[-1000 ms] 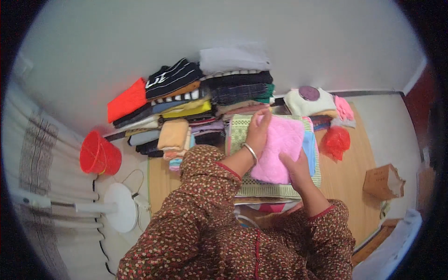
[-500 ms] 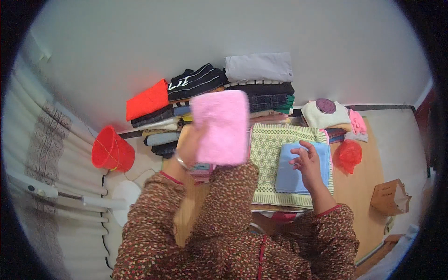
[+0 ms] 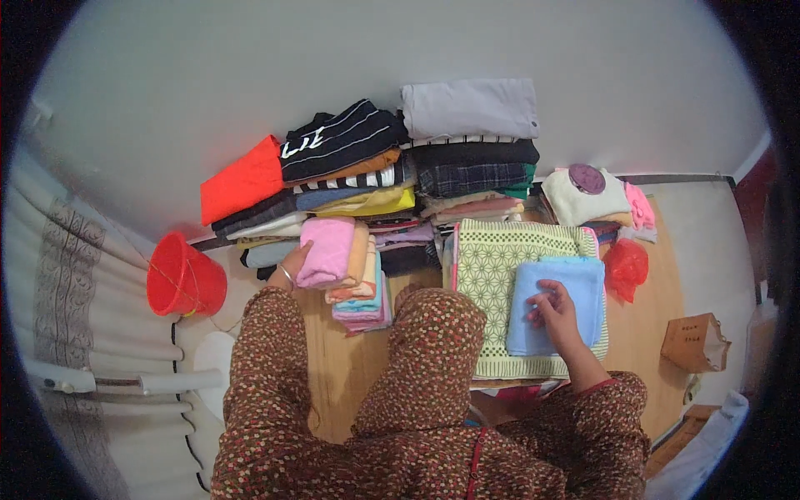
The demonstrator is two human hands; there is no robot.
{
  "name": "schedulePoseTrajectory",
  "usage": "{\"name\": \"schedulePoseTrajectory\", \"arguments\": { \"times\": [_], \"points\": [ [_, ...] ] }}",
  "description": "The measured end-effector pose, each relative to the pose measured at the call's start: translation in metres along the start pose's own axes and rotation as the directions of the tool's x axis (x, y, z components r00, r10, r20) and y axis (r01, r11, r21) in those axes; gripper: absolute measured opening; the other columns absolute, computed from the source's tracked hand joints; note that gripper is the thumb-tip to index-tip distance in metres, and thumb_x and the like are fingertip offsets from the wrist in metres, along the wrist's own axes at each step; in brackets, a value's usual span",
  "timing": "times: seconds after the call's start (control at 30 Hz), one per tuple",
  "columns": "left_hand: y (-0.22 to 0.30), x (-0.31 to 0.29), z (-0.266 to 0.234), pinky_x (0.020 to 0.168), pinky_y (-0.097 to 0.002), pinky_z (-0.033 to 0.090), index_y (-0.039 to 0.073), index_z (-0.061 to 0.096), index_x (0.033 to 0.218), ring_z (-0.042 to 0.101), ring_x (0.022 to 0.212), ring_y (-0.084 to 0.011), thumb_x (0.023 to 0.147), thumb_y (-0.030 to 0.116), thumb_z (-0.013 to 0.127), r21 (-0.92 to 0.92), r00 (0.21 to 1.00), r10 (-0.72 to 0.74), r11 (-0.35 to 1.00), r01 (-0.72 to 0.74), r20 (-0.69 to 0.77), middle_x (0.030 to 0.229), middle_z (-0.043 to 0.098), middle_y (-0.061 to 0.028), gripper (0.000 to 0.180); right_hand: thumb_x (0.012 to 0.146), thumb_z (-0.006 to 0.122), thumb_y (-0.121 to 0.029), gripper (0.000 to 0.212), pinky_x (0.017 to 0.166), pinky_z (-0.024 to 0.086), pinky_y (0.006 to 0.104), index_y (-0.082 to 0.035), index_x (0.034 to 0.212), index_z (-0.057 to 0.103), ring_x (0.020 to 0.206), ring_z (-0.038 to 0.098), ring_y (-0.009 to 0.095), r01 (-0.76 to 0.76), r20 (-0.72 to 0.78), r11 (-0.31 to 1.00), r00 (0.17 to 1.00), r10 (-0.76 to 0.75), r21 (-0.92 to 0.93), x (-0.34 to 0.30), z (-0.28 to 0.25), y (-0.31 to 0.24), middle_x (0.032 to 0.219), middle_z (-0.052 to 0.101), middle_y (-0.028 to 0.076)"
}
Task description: The person folds towels one at a time on a table, including a small patterned towel, a thick yellow towel, a pink towel, a light blue towel, and a patterned blue towel with a cartoon dog, placing each folded item onto a growing stack.
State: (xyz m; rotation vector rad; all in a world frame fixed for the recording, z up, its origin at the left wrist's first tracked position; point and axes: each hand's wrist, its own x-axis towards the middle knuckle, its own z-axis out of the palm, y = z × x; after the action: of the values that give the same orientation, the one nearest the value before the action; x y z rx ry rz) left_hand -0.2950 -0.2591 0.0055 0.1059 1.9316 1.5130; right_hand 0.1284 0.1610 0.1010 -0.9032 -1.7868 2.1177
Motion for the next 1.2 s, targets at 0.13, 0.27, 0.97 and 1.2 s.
{"name": "schedulePoseTrajectory", "arguments": {
  "times": [0.13,0.27,0.97,1.2],
  "points": [
    [0.092,-0.037,0.093,0.087,-0.0303,0.044,-0.005,0.042,0.123,0.055,0.101,-0.0238,0.093,0.035,0.04,-0.073,0.989,-0.145,0.987,0.145,-0.001,0.115,0.054,-0.019,0.05,0.087,0.052,-0.01,0.03,0.047,0.044,0.0227,-0.005,0.115,0.042,0.06,0.057,0.013,-0.005,-0.065,0.999,0.998,0.002,-0.049,-0.005,-0.022,0.004,0.083,0.058,0.007],
    [0.072,-0.012,0.067,0.089,-0.0312,0.043,-0.004,0.042,0.123,0.054,0.103,-0.0243,0.094,0.034,0.04,0.373,0.932,0.173,0.881,-0.29,0.318,0.115,0.054,-0.0179,0.048,0.087,0.052,-0.01,0.03,0.047,0.044,0.0227,-0.006,0.115,0.044,0.059,0.057,0.013,-0.053,-0.023,0.994,0.998,0.051,-0.092,0.002,-0.011,-0.002,0.083,0.058,0.007],
    [0.051,0.0,0.046,0.092,-0.0304,0.038,-0.006,0.044,0.123,0.048,0.111,-0.0282,0.086,0.041,0.05,0.839,0.965,0.234,0.496,-0.223,0.119,0.12,0.051,-0.0202,0.06,0.085,0.053,-0.008,0.023,0.056,0.044,0.0235,-0.001,0.107,0.05,0.062,0.055,0.011,0.033,0.112,0.981,0.994,-0.012,-0.192,-0.001,0.004,-0.007,0.076,0.055,0.003],
    [0.047,0.006,0.073,0.092,-0.0325,0.038,-0.006,0.038,0.127,0.046,0.113,-0.0253,0.085,0.042,0.052,0.386,0.987,0.002,0.92,0.062,-0.162,0.125,0.047,-0.0185,0.065,0.085,0.054,-0.008,0.022,0.055,0.043,0.023,-0.002,0.105,0.05,0.062,0.055,0.011,0.028,0.073,0.979,0.997,-0.013,-0.202,-0.002,-0.002,-0.004,0.076,0.056,0.003]
  ]
}}
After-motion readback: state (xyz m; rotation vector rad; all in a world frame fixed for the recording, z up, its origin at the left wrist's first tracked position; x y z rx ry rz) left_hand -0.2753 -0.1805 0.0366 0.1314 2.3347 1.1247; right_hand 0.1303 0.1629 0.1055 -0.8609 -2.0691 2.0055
